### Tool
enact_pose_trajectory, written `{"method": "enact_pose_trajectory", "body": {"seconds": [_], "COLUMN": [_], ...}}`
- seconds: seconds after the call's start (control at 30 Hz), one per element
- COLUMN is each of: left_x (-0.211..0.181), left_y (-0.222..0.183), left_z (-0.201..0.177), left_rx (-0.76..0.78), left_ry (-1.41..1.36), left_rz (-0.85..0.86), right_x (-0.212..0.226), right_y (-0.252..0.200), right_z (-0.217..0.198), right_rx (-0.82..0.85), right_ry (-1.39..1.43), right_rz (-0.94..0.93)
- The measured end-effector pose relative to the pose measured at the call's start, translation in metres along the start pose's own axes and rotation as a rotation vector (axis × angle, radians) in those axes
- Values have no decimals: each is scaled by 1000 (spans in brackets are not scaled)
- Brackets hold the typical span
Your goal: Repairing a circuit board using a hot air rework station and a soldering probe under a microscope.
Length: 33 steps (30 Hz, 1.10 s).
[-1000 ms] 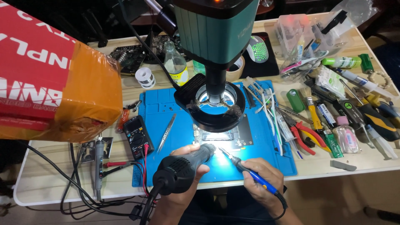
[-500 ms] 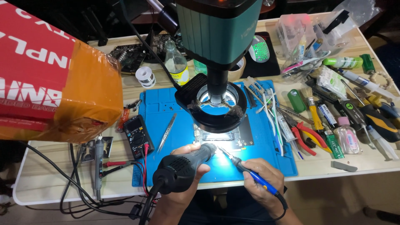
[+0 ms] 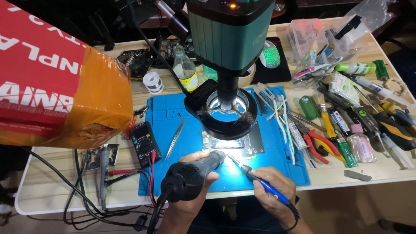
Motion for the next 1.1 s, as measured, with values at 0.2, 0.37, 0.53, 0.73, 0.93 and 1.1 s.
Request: {"method": "enact_pose_trajectory", "body": {"seconds": [0.2, 0.37, 0.53, 0.73, 0.93, 1.1], "left_x": [-6, -5, 7, 6, 4, 8], "left_y": [3, 3, -4, -4, -4, -7], "left_z": [-2, 0, -1, 0, 1, 1], "left_rx": [26, -12, -5, -19, -4, -2], "left_ry": [-16, -45, 2, 24, -30, -34], "left_rz": [-52, 23, -58, 0, -52, -47], "right_x": [-2, -6, -5, -3, -4, -3], "right_y": [-2, -4, -5, -4, -4, -4], "right_z": [0, 0, 1, 0, 0, 0], "right_rx": [-3, 4, -13, -1, -5, -3], "right_ry": [-8, 7, 16, 9, 6, 12], "right_rz": [13, 37, 39, 37, 23, 33]}}
Point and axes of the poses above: each hand's wrist, its own y-axis towards the middle knuckle, its own z-axis out of the palm, x = y × z, the point moved 3 cm from there along y, towards the middle knuckle, and after that the axes turned 9 degrees about z, right-handed, at the moved point
